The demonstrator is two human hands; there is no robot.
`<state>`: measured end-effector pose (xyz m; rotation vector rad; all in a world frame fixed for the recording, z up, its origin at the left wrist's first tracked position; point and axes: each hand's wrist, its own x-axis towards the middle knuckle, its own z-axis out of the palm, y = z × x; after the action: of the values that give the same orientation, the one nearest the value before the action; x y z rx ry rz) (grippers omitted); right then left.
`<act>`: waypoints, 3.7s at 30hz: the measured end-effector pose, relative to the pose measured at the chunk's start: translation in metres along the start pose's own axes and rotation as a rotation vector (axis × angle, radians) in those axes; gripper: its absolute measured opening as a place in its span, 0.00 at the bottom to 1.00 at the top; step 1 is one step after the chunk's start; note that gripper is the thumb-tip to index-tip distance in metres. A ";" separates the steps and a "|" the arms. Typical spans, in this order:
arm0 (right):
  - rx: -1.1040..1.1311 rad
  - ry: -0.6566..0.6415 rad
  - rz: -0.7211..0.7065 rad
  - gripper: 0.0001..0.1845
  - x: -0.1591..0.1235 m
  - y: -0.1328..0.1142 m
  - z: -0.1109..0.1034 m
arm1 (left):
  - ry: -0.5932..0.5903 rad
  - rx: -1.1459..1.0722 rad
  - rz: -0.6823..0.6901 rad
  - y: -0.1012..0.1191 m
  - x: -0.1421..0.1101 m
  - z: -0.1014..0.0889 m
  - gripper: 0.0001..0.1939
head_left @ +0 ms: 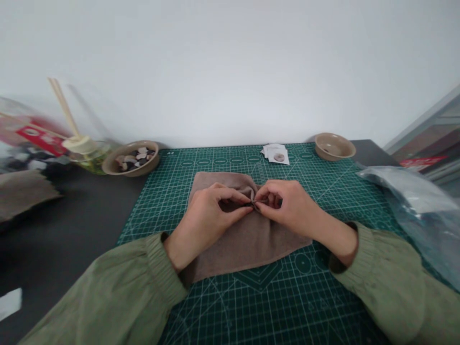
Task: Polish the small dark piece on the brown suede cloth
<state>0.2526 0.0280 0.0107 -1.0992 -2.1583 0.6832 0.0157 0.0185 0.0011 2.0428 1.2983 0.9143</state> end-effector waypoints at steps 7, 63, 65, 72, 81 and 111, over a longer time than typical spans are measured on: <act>-0.002 -0.006 -0.009 0.03 0.000 -0.002 -0.001 | -0.030 -0.041 -0.055 0.002 0.003 -0.001 0.04; -0.120 0.004 -0.160 0.05 0.000 0.002 0.000 | -0.055 0.013 -0.090 0.005 0.004 -0.002 0.09; -0.116 0.007 -0.162 0.06 0.000 0.002 0.000 | -0.058 0.011 -0.080 0.005 0.003 -0.003 0.09; -0.120 0.016 -0.154 0.06 0.000 0.002 0.002 | -0.064 -0.004 -0.067 0.006 0.004 -0.004 0.09; -0.105 0.010 -0.143 0.06 0.000 0.001 0.001 | -0.073 -0.019 -0.095 0.008 0.004 -0.004 0.10; -0.124 0.010 -0.122 0.04 -0.001 0.001 0.001 | -0.071 0.002 -0.102 0.007 0.004 -0.005 0.11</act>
<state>0.2531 0.0279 0.0089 -1.0206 -2.2631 0.4941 0.0172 0.0194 0.0103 1.9725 1.3521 0.7884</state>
